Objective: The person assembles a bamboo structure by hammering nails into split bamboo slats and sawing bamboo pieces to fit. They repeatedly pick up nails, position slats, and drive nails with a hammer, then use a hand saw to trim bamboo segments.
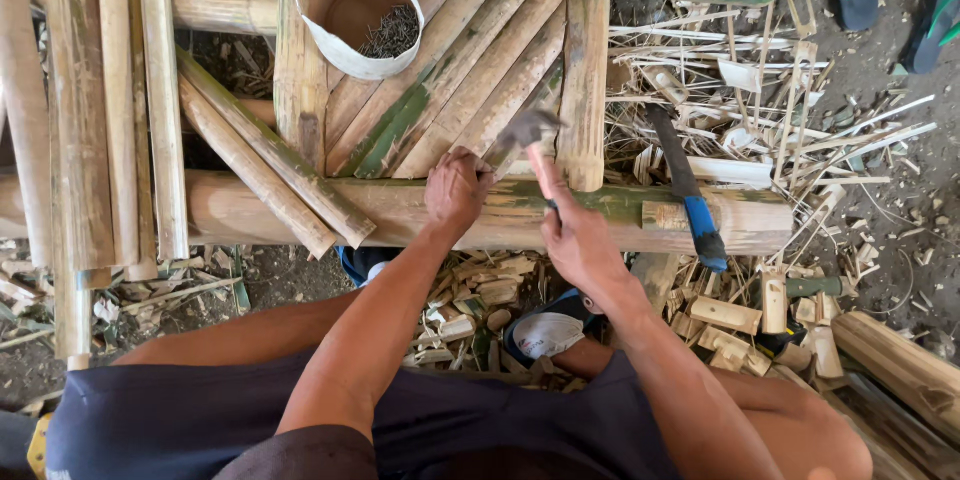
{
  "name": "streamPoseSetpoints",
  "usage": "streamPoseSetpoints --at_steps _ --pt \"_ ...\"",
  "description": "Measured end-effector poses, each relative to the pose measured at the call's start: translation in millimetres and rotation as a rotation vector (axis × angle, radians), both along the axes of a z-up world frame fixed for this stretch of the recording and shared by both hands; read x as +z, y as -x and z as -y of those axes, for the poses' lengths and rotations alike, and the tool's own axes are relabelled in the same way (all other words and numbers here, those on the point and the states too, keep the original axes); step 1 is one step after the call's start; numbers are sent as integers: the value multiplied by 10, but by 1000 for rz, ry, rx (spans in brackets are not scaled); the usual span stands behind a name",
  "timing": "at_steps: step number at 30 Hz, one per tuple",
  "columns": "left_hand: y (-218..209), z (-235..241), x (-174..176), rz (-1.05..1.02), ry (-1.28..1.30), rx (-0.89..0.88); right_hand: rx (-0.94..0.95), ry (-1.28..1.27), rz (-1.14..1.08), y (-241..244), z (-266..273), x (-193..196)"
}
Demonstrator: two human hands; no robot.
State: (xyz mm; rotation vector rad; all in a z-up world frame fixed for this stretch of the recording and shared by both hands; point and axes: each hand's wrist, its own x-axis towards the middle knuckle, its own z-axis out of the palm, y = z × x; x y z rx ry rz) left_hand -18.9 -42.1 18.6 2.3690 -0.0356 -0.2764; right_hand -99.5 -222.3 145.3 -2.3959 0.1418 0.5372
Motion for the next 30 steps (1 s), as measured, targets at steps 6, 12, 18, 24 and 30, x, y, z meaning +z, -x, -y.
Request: streamPoseSetpoints --at_steps 6,12,18,24,30 --pt "71 10 -41 -32 -8 21 102 -37 -16 -36 -10 117" --pt "-6 36 -114 18 17 32 118 -6 462 9 31 53" --pt "-198 23 -315 -225 -58 -7 24 81 -108 -133 -103 236" --pt "-875 -251 -167 161 -100 -306 25 6 413 95 104 450" --pt "-1288 106 28 -64 -551 -570 145 -99 284 68 15 62"
